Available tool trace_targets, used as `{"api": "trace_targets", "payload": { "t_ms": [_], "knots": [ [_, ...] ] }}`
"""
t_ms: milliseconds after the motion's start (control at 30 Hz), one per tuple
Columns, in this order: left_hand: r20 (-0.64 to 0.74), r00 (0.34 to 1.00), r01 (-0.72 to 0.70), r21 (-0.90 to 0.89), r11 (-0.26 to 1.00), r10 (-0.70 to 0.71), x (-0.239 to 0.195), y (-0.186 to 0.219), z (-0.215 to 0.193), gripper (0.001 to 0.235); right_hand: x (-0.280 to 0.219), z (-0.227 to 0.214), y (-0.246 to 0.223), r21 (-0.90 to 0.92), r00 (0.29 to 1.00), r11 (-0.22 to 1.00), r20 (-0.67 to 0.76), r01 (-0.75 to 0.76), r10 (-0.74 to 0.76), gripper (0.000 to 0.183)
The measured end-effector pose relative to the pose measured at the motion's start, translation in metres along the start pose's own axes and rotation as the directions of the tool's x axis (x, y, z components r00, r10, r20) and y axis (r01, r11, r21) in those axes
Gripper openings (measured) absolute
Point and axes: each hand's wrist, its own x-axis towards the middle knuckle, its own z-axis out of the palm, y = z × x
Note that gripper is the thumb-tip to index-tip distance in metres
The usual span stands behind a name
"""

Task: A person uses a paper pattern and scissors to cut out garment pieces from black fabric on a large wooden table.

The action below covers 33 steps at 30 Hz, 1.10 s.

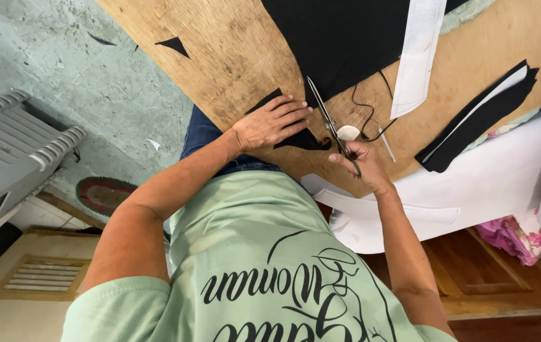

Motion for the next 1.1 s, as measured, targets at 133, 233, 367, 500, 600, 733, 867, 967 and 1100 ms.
{"api": "trace_targets", "payload": {
  "t_ms": [133, 233, 367, 500, 600, 733, 867, 967, 1100],
  "knots": [
    [0.004, 1.0, 0.0, 0.012, 1.0, 0.0, 0.0, -0.002, 0.001, 0.044, 0.005, -0.003, 0.0, 0.032, 1.0, 0.999, -0.007, 0.003, -0.003, 0.044],
    [-0.004, 1.0, 0.024, -0.009, 1.0, -0.024, -0.003, 0.002, 0.004, 0.05, 0.01, -0.002, -0.002, 0.04, 1.0, 0.999, 0.001, 0.022, -0.023, 0.044],
    [-0.012, 1.0, 0.018, 0.025, 1.0, -0.018, 0.0, 0.003, 0.002, 0.043, 0.01, -0.006, -0.011, 0.032, 0.998, 0.998, 0.023, 0.049, -0.05, 0.045],
    [0.036, 0.998, 0.056, 0.107, 0.993, -0.06, 0.021, 0.008, -0.026, 0.041, 0.001, -0.013, 0.007, 0.057, 0.999, 0.998, 0.029, 0.01, -0.012, 0.04],
    [0.045, 0.993, 0.104, 0.151, 0.983, -0.112, 0.024, 0.008, -0.024, 0.04, -0.006, -0.017, 0.014, 0.075, 0.999, 0.997, 0.045, 0.005, -0.009, 0.038],
    [0.039, 0.995, 0.085, 0.11, 0.99, -0.09, 0.014, 0.006, -0.012, 0.041, -0.016, -0.015, 0.0, 0.097, 0.999, 0.995, 0.048, -0.005, 0.001, 0.04],
    [0.056, 0.994, 0.092, 0.069, 0.993, -0.096, 0.014, 0.008, -0.014, 0.042, -0.009, -0.009, -0.005, 0.164, 0.997, 0.986, 0.064, 0.021, -0.032, 0.04],
    [0.055, 0.994, 0.087, 0.042, 0.995, -0.089, 0.015, 0.007, -0.015, 0.04, 0.002, -0.005, -0.018, 0.201, 0.995, 0.979, 0.081, 0.037, -0.054, 0.04],
    [0.046, 0.995, 0.086, 0.05, 0.995, -0.088, 0.01, 0.006, -0.009, 0.041, 0.011, 0.0, -0.035, 0.215, 0.993, 0.975, 0.089, 0.053, -0.074, 0.039]
  ]
}}
